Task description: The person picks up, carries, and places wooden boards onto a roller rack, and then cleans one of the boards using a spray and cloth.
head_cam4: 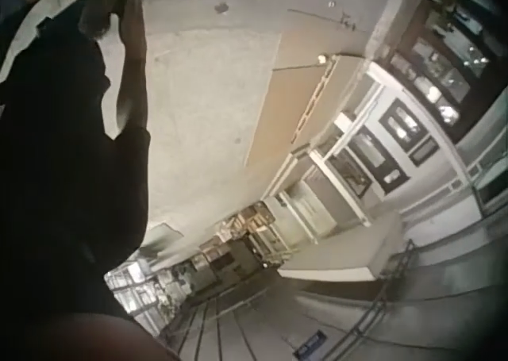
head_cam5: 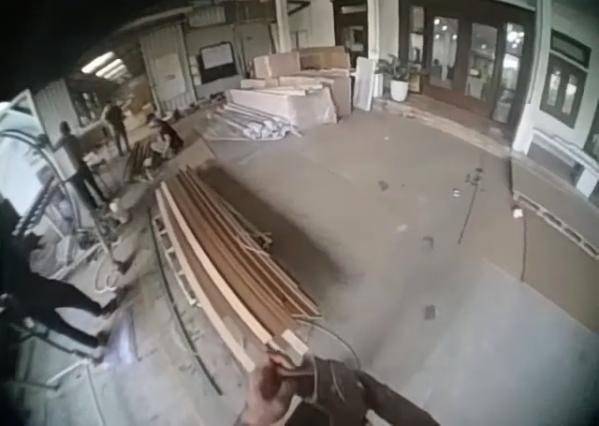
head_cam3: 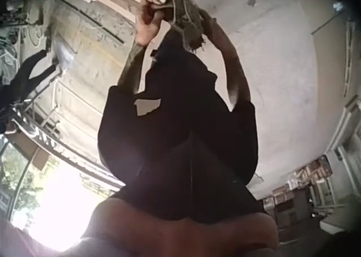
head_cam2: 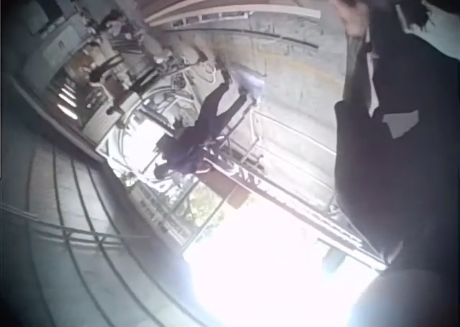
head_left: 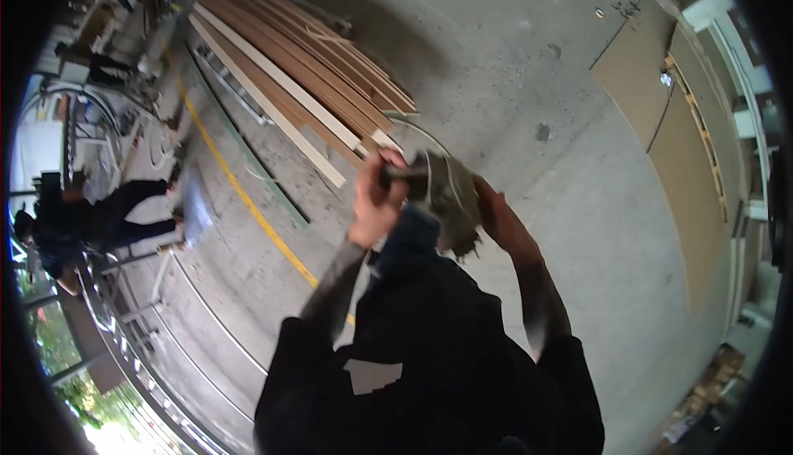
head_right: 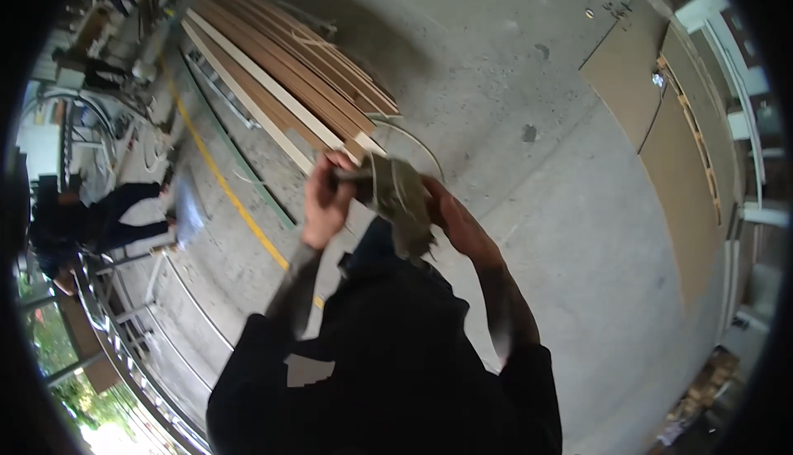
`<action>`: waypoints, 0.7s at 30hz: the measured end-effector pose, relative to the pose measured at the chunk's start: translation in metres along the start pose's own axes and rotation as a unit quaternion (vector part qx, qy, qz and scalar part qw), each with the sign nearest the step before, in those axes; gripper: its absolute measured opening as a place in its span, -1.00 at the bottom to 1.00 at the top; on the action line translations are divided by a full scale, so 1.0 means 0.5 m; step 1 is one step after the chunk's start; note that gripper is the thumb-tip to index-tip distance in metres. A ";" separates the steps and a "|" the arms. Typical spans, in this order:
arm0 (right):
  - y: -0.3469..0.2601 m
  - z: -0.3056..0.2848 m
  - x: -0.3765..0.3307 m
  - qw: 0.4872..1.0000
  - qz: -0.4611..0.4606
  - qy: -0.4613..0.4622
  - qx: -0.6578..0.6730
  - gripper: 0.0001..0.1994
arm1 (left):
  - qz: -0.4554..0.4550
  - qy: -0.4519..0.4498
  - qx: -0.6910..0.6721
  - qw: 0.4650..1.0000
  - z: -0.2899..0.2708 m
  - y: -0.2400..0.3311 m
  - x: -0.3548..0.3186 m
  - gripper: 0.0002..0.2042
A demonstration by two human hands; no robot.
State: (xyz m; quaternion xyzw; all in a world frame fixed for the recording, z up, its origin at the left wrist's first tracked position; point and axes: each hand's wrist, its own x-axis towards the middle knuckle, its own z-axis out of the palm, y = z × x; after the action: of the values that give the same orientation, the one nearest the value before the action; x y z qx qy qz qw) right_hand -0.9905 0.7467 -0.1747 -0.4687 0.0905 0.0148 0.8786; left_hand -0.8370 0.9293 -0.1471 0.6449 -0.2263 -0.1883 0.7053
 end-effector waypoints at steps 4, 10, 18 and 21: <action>-0.125 -0.129 0.244 0.981 0.057 -0.165 -0.080 -0.29 | 0.025 0.068 -0.001 0.997 0.045 -0.071 0.268 -0.80; -0.266 -0.313 0.550 0.968 0.086 0.062 -0.227 -0.74 | 0.016 0.079 0.085 0.993 0.116 -0.135 0.677 -0.80; -0.494 -0.524 1.000 0.946 -0.061 0.103 -0.300 -0.82 | 0.057 -0.028 0.065 0.996 0.139 -0.047 1.157 -0.75; -0.582 -0.576 1.214 0.912 -0.167 0.121 -0.354 -0.91 | 0.109 -0.011 0.025 0.994 0.072 -0.081 1.326 -0.73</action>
State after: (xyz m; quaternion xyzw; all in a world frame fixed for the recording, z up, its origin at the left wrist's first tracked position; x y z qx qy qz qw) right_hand -0.4032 0.3099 -0.1975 -0.7554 0.1050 -0.1575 0.6273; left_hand -0.3083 0.5261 -0.1344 0.6318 -0.3078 -0.1120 0.7025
